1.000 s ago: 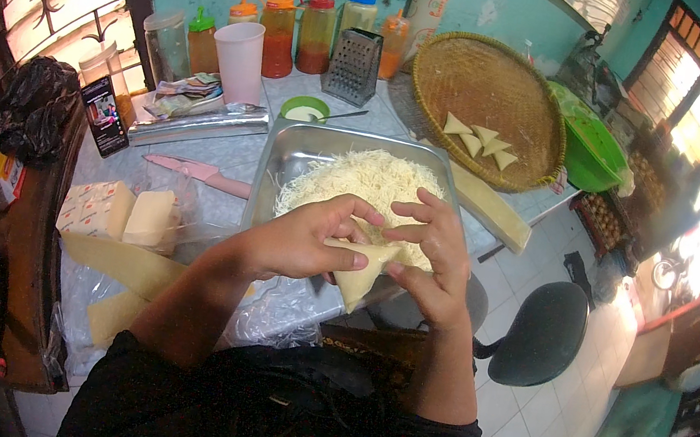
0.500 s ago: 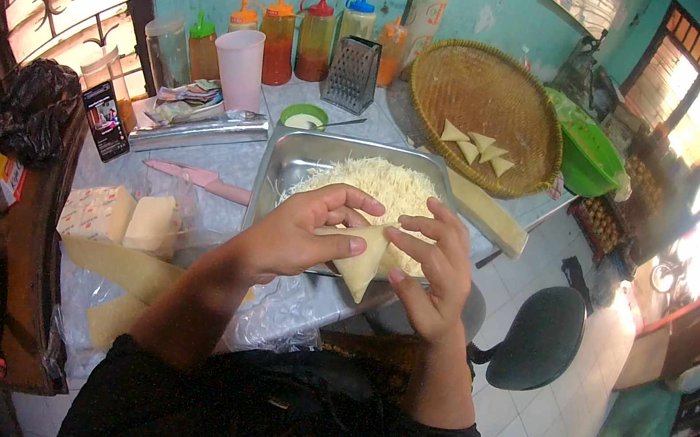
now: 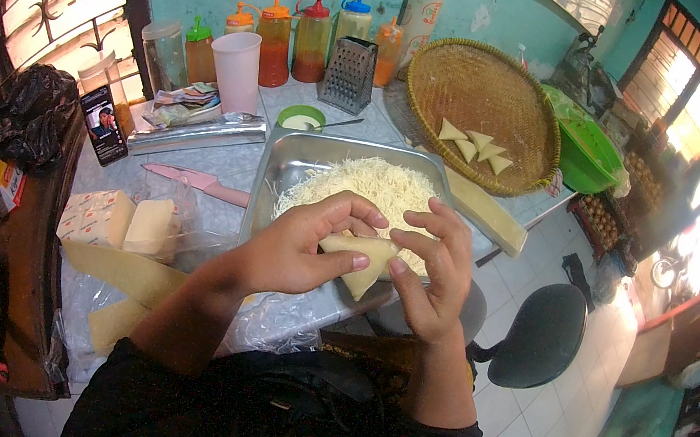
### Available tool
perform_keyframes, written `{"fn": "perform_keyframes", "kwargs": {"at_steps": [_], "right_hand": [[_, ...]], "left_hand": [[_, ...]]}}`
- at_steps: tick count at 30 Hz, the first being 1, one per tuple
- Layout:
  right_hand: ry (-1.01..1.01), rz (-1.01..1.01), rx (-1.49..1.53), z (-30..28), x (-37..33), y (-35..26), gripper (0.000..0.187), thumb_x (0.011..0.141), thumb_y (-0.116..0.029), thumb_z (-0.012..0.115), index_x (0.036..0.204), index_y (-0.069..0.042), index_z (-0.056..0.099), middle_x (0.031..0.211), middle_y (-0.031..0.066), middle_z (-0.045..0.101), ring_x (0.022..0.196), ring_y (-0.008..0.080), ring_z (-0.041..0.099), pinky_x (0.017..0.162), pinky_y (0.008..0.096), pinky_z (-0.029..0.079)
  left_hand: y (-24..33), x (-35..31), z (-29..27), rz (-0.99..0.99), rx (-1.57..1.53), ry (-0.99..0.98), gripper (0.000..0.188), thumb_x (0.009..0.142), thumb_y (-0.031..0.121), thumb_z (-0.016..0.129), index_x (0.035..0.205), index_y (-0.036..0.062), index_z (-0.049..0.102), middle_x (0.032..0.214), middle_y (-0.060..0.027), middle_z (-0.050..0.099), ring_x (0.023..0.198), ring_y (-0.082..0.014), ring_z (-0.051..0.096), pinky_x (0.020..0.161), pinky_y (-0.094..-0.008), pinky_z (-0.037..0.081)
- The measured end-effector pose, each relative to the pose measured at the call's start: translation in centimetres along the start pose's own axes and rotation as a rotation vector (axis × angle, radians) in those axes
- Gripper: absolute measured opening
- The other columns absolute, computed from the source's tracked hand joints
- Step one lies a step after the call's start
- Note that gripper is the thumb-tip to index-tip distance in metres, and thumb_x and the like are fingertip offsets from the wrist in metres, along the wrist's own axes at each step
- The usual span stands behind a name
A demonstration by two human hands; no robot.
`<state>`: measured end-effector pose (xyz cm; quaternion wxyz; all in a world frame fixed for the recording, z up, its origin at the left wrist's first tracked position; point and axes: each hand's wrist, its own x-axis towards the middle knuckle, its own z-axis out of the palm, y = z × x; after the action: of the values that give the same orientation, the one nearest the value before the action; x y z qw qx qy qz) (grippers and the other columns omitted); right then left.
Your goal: The person assembles samosas by placing shredded cheese onto rectangular pastry sheets, folding them into triangular shapes, and sealing the edges. The finished samosas are placed on a woven tray.
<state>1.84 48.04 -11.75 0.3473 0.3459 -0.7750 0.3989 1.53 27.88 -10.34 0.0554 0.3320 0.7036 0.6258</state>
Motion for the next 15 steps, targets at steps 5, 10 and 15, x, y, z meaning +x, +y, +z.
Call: {"fn": "perform_keyframes", "kwargs": {"at_steps": [5, 10, 15], "right_hand": [[0.037, -0.11, -0.143, -0.22, 0.15, -0.5, 0.025, 0.069, -0.012, 0.066, 0.093, -0.007, 0.068, 0.101, 0.0136, 0.061, 0.111, 0.0372, 0.051, 0.093, 0.0458, 0.039], [0.067, -0.208, -0.32, -0.36, -0.14, -0.97, 0.025, 0.064, -0.012, 0.068, 0.089, -0.009, 0.069, 0.1, 0.0134, 0.062, 0.11, 0.0371, 0.053, 0.091, 0.0452, 0.041], [0.112, -0.209, -0.336, 0.06, -0.7, -1.05, 0.027, 0.07, -0.017, 0.065, 0.095, -0.007, 0.067, 0.105, 0.0139, 0.061, 0.114, 0.0362, 0.05, 0.097, 0.0475, 0.035]], "left_hand": [[-0.1, 0.01, 0.17, 0.016, -0.006, -0.003, 0.034, 0.085, -0.002, 0.059, 0.117, 0.0027, 0.048, 0.095, -0.003, 0.058, 0.092, -0.0068, 0.054, 0.081, -0.0223, 0.043], [-0.43, 0.19, 0.37, -0.029, -0.195, -0.042, 0.032, 0.085, -0.003, 0.059, 0.116, 0.0027, 0.05, 0.095, -0.0027, 0.058, 0.093, -0.0071, 0.054, 0.081, -0.0218, 0.043], [-0.27, 0.13, 0.47, -0.025, -0.321, -0.045, 0.032, 0.086, -0.002, 0.058, 0.116, 0.003, 0.051, 0.096, -0.0018, 0.057, 0.095, -0.0071, 0.054, 0.081, -0.0219, 0.043]]}}
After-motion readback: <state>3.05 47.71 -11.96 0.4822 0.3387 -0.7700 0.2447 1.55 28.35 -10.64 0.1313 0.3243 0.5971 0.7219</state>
